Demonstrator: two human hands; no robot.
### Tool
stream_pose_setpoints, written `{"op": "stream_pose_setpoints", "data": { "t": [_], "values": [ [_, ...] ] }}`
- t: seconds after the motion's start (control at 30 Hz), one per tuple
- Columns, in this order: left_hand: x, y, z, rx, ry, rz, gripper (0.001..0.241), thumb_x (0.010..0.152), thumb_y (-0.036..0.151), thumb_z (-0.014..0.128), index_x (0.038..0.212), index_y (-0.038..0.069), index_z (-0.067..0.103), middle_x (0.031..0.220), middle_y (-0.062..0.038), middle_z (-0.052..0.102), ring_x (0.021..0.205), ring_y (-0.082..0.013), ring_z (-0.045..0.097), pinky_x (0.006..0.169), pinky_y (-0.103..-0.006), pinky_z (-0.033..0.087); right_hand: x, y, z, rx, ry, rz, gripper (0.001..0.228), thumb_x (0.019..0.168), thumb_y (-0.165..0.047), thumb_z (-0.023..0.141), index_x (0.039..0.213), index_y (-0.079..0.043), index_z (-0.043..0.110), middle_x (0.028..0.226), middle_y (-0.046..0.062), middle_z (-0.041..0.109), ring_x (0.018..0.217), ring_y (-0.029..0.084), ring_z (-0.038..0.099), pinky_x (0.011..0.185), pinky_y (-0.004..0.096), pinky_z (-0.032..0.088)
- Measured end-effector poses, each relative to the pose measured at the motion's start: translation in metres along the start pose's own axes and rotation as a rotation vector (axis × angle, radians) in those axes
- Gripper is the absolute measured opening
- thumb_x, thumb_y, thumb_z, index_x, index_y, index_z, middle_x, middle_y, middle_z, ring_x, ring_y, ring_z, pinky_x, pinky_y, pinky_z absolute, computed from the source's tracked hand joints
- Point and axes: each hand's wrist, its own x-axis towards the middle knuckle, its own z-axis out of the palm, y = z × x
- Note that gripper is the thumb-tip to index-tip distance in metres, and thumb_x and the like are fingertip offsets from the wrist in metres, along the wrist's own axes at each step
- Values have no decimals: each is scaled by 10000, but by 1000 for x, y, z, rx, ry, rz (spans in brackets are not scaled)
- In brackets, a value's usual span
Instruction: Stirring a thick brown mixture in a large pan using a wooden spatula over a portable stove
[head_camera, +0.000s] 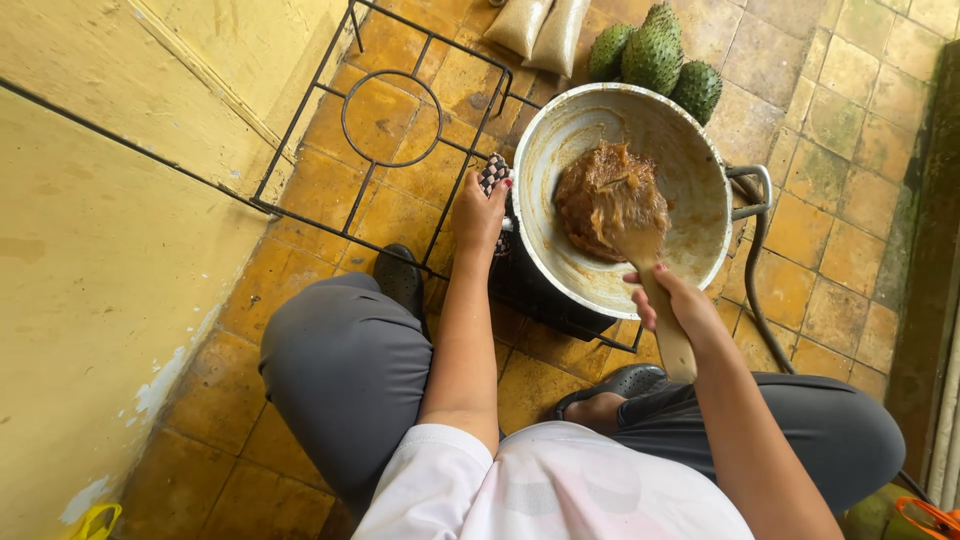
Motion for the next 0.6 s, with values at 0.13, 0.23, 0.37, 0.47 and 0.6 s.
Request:
{"op": "stream_pose_setpoints", "data": {
  "t": [0.13,0.23,0.37,0.47,0.6],
  "values": [
    [-13,15,-11,-68,-13,14,427,890,500,695,1056,115,614,963,-148,750,1019,-380,721,862,-506,573,-16,-13,4,-103,82,-104,507,1121,-351,367,1209,99,583,710,193,588,420,246,569,399,385,511],
    [-7,14,-11,-25,-36,-6,449,928,484,660,1152,96,620,1024,-166,755,1028,-392,724,880,-523,569,0,-24,5,-122,177,-146,497,1121,-404,420,1236,38,614,728,206,603,477,294,614,437,400,519],
    [-2,6,-11,-5,-49,-10,473,939,498,642,1185,95,611,1061,-175,752,1059,-400,713,898,-528,563,43,3,-48,-404,281,-31,398,1110,-330,479,1301,0,594,708,158,611,479,223,575,410,322,477],
    [-1,4,-9,-10,-61,-19,478,942,497,636,1199,96,607,1079,-179,748,1076,-404,705,907,-541,558,7,-53,-49,-967,317,2,340,1116,-281,486,1257,-6,626,709,129,620,471,191,561,400,276,440],
    [-4,10,-10,9,-77,-2,610,968,456,596,1400,36,501,1310,-215,663,1150,-395,665,890,-500,547,-61,-157,5,-1833,307,320,397,1100,-434,355,1310,-191,589,1166,88,671,998,250,681,762,389,545]
  ]
}}
